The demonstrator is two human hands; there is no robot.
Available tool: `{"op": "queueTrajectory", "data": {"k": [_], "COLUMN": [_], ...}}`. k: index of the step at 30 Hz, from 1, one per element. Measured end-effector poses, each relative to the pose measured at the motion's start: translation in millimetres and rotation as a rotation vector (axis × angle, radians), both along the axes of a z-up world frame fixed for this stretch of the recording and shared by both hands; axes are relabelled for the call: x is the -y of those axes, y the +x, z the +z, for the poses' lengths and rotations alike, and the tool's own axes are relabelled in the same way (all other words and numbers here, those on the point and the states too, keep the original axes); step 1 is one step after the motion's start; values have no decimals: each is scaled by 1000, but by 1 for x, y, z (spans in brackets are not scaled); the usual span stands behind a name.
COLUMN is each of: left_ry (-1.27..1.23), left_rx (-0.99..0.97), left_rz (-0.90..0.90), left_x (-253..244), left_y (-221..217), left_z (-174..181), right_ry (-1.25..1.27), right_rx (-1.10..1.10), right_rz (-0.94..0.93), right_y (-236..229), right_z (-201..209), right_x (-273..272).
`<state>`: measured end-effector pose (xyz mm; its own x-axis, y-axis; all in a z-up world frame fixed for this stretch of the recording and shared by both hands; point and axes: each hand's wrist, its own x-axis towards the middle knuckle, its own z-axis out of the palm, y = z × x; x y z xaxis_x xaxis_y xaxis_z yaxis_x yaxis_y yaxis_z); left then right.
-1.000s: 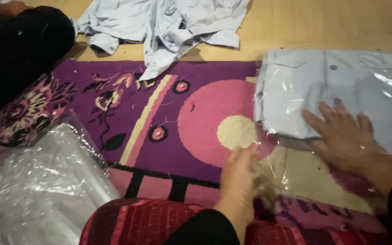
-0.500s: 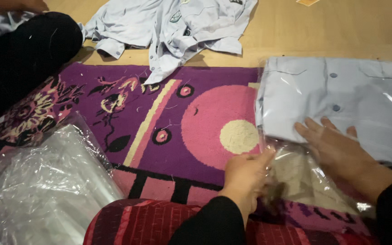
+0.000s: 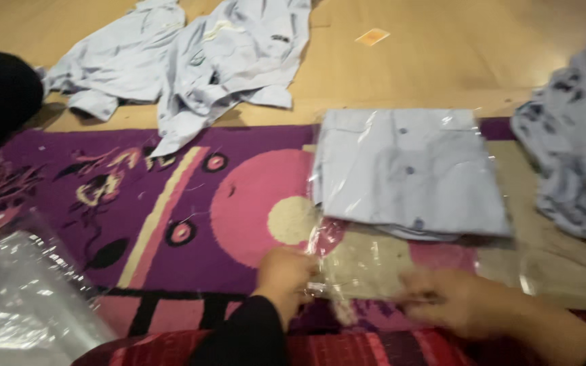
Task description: The person picks up folded shirts one at a time, slides them into clear plastic bags, and seals the bags by folding over the adhesive flap.
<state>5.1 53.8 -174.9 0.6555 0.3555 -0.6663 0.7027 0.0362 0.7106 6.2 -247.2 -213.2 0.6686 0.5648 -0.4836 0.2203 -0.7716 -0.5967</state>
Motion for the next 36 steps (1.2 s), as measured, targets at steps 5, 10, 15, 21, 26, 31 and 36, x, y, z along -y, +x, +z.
{"op": "queueTrajectory", "data": {"k": [5,10,15,21,26,31,36], "left_ry": [-80,52,100,113,136,204,146], "left_rx": [-76,-116,-121,2,-90,-12,297], "left_rz": [-18,-128,-127,-118,-55,-30,114], "left_x": [3,10,22,20,36,15,-35], "left_y": [-10,-19,-14,29,62,89,86], "left_z": [47,78,109,66,59,39,20], "right_ry": [-319,-315,45,73,99,-37,179], "right_rx": [106,385,155,80,-38,274,167], "right_rz": [-734,-1084,-1410,-1357,-1432,-1191,-1032], "right_y": [-7,4,-5,28,57,93,104], "right_z": [126,79,51,68,51,18,52], "right_x": [4,59,49,42,47,47,-12]}}
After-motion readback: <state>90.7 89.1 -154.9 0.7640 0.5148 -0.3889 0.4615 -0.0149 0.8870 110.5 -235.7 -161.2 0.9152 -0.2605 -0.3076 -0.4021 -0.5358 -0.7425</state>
